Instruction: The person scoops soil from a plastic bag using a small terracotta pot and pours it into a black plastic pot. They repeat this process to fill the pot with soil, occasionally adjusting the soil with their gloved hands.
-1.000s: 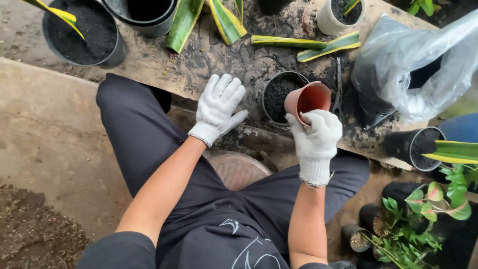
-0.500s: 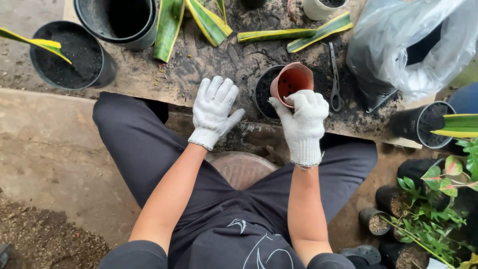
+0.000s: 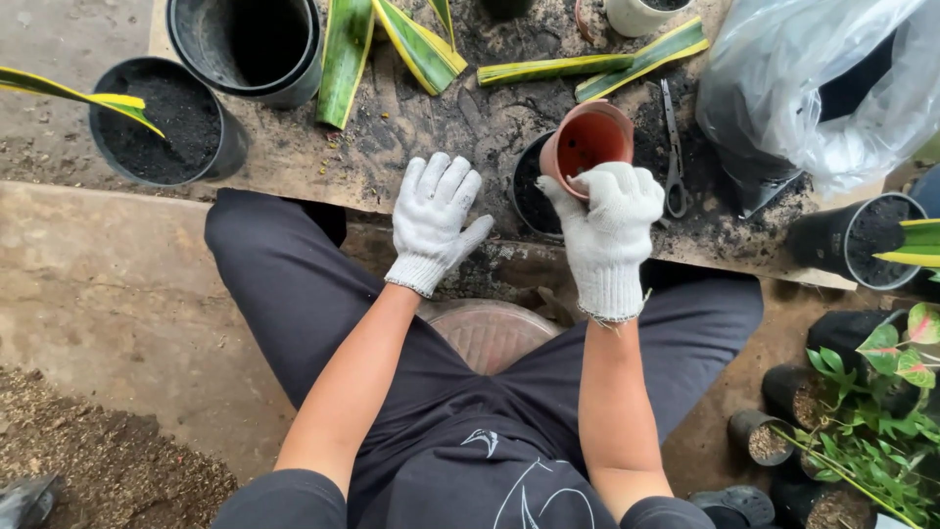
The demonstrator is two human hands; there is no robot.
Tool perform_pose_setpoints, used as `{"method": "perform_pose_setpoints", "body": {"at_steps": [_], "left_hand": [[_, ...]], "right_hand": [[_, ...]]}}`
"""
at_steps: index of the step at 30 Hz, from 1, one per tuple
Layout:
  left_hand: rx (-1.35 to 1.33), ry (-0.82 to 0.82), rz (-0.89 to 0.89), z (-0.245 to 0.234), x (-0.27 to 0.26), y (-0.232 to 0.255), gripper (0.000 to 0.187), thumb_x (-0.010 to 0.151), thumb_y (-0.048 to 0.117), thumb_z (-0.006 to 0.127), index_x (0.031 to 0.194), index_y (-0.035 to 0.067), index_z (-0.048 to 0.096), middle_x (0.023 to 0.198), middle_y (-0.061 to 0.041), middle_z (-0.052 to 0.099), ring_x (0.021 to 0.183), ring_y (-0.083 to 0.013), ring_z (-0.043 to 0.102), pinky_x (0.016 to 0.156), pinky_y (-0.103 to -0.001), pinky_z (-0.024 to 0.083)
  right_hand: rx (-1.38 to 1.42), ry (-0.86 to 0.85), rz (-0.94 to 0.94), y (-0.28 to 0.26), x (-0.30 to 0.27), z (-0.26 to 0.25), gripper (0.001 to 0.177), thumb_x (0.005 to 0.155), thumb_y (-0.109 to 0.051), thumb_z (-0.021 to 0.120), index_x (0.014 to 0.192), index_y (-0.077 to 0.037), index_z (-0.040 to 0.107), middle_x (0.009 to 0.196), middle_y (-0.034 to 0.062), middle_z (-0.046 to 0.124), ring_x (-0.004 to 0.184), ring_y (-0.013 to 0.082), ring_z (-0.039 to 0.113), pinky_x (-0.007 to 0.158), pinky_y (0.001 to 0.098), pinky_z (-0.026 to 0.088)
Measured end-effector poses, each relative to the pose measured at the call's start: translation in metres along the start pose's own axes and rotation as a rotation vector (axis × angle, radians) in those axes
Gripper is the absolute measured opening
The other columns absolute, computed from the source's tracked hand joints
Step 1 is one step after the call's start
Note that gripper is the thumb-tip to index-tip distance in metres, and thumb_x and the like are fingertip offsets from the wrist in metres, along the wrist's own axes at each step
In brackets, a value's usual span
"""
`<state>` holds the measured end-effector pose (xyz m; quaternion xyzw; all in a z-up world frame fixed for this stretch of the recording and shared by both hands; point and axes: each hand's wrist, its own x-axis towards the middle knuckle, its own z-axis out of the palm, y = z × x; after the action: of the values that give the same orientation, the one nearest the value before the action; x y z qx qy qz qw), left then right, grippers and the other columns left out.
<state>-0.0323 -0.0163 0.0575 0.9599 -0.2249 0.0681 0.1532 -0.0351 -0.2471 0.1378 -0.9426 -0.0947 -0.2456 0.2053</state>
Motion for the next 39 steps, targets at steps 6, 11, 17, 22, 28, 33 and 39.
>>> {"method": "perform_pose_setpoints", "body": {"at_steps": [6,11,17,22,28,33,39], "left_hand": [[0.014,0.015,-0.006,0.001,0.001,0.001,0.067,0.089,0.061,0.067,0.13,0.011,0.052,0.132,-0.01,0.051,0.133,-0.0284,0.042,0.12,-0.051,0.027],[-0.005,-0.002,-0.007,0.0,0.002,-0.001,0.066,0.091,0.063,0.062,0.131,0.011,0.051,0.134,-0.008,0.05,0.134,-0.0272,0.041,0.121,-0.05,0.025],[-0.013,0.015,-0.005,-0.001,-0.001,-0.001,0.066,0.093,0.061,0.063,0.133,0.01,0.052,0.135,-0.009,0.052,0.135,-0.028,0.042,0.121,-0.05,0.026],[-0.027,0.049,0.007,0.012,-0.004,-0.004,0.067,0.09,0.061,0.067,0.131,0.01,0.053,0.134,-0.008,0.051,0.134,-0.028,0.042,0.12,-0.051,0.027],[-0.034,0.08,0.028,0.007,-0.005,-0.003,0.066,0.085,0.057,0.074,0.127,0.01,0.055,0.132,-0.01,0.052,0.132,-0.0311,0.044,0.117,-0.053,0.031],[-0.053,0.097,0.034,-0.008,0.003,0.0,0.062,0.09,0.056,0.069,0.128,0.009,0.055,0.128,-0.011,0.054,0.128,-0.0292,0.046,0.117,-0.05,0.031],[-0.065,0.084,0.049,-0.01,0.0,0.001,0.061,0.087,0.058,0.07,0.123,0.011,0.055,0.122,-0.009,0.053,0.123,-0.0284,0.047,0.111,-0.048,0.035]], "right_hand": [[0.016,-0.052,-0.032,-0.005,-0.003,0.008,0.045,0.069,-0.032,0.101,0.083,-0.017,0.061,0.081,-0.0002,0.061,0.078,0.0237,0.062,0.08,0.0388,0.047],[0.08,-0.092,-0.003,-0.01,-0.02,-0.001,0.04,0.076,-0.03,0.097,0.084,-0.017,0.061,0.084,-0.0011,0.062,0.081,0.0238,0.063,0.083,0.038,0.048],[0.085,-0.104,0.0,-0.007,-0.03,-0.02,0.039,0.076,-0.028,0.098,0.084,-0.015,0.062,0.085,-0.0006,0.064,0.082,0.0238,0.063,0.085,0.037,0.048],[0.048,-0.117,0.036,0.002,-0.041,-0.018,0.038,0.078,-0.033,0.097,0.083,-0.017,0.062,0.085,-0.0024,0.063,0.081,0.021,0.062,0.085,0.0354,0.048],[0.101,-0.108,0.03,-0.014,-0.035,-0.028,0.035,0.079,-0.017,0.096,0.081,-0.012,0.061,0.086,0.0019,0.066,0.083,0.0261,0.063,0.085,0.0398,0.049],[0.091,-0.13,-0.047,-0.024,-0.017,-0.024,0.035,0.073,-0.017,0.097,0.081,-0.016,0.062,0.081,0.0006,0.065,0.079,0.0262,0.064,0.082,0.0399,0.05],[0.113,-0.107,-0.021,-0.02,-0.011,-0.017,0.037,0.081,-0.024,0.096,0.082,-0.013,0.061,0.079,0.0013,0.062,0.078,0.0248,0.064,0.079,0.0381,0.051]]}}
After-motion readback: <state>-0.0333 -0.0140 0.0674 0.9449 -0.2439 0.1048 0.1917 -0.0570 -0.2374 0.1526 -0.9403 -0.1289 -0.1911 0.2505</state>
